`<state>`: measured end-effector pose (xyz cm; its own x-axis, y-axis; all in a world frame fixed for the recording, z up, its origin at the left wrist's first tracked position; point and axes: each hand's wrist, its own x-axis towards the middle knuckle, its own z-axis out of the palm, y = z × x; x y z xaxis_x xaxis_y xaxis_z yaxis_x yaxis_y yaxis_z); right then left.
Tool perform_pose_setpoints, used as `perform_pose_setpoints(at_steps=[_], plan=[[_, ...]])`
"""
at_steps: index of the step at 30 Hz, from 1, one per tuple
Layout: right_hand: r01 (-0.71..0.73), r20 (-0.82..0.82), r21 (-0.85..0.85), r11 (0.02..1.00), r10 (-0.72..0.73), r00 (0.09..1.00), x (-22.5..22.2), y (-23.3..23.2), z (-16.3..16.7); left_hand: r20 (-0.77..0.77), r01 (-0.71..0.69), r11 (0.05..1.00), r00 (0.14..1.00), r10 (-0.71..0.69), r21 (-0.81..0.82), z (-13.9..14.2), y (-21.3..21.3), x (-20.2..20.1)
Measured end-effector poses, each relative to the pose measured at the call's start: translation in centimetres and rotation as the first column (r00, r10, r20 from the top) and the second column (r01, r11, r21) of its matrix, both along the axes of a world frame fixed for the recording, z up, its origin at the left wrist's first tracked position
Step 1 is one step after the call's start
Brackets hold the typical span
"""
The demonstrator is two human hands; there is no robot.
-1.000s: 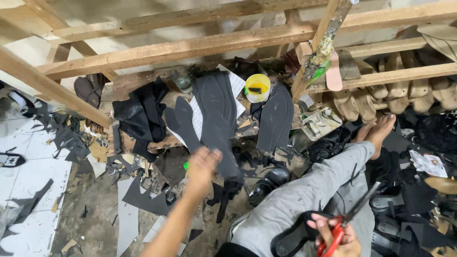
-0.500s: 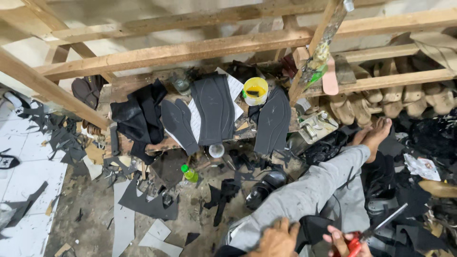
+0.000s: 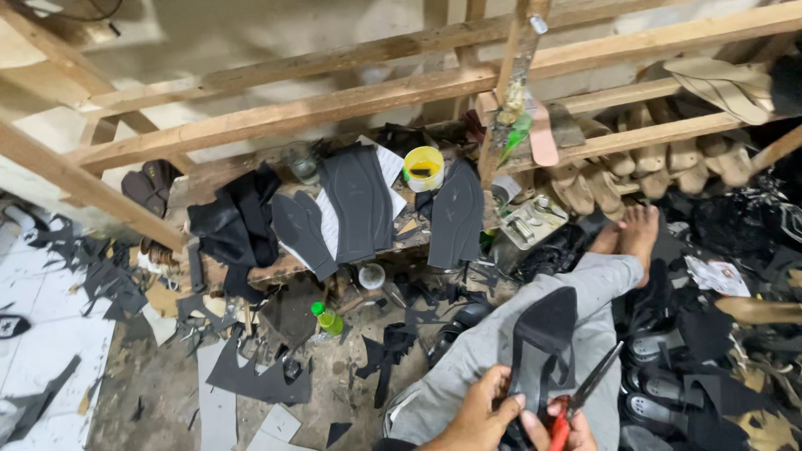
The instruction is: The person sits on the floor and uses red-handled scissors to cut black shoe insoles along pre-drawn outlines. The person handles multiple insoles one at a time, trimming edges and placing finished pieces aside.
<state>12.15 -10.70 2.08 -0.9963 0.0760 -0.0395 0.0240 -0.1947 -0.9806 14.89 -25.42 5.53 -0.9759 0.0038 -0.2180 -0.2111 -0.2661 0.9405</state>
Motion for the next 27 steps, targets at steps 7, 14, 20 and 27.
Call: perform_pose_setpoints(at_steps=[7, 14, 20, 27], plan=[[0.242, 0.131, 0.148, 0.959, -0.261, 0.956, 2.1, 5.1, 2.1, -0.167, -0.001, 0.896, 0.983, -0.081, -0.444, 0.1, -0.1, -0.7], [0.436, 0.193, 0.025, 0.9, -0.432, 0.881, 3.3, 6.9, 4.0, -0.008, 0.165, 0.882, 0.982, -0.188, -0.442, 2.0, -0.9, -5.5], [0.484, 0.325, 0.07, 0.873, -0.478, 0.816, -1.3, 5.0, 0.5, -0.353, -0.148, 0.698, 0.922, -0.159, -0.7, -0.8, -3.6, -10.9], [0.115, 0.186, 0.026, 0.993, -0.118, 0.975, -5.6, 8.0, -1.5, -0.485, -0.509, 0.426, 0.857, 0.173, -0.748, -1.1, -12.7, -21.0]])
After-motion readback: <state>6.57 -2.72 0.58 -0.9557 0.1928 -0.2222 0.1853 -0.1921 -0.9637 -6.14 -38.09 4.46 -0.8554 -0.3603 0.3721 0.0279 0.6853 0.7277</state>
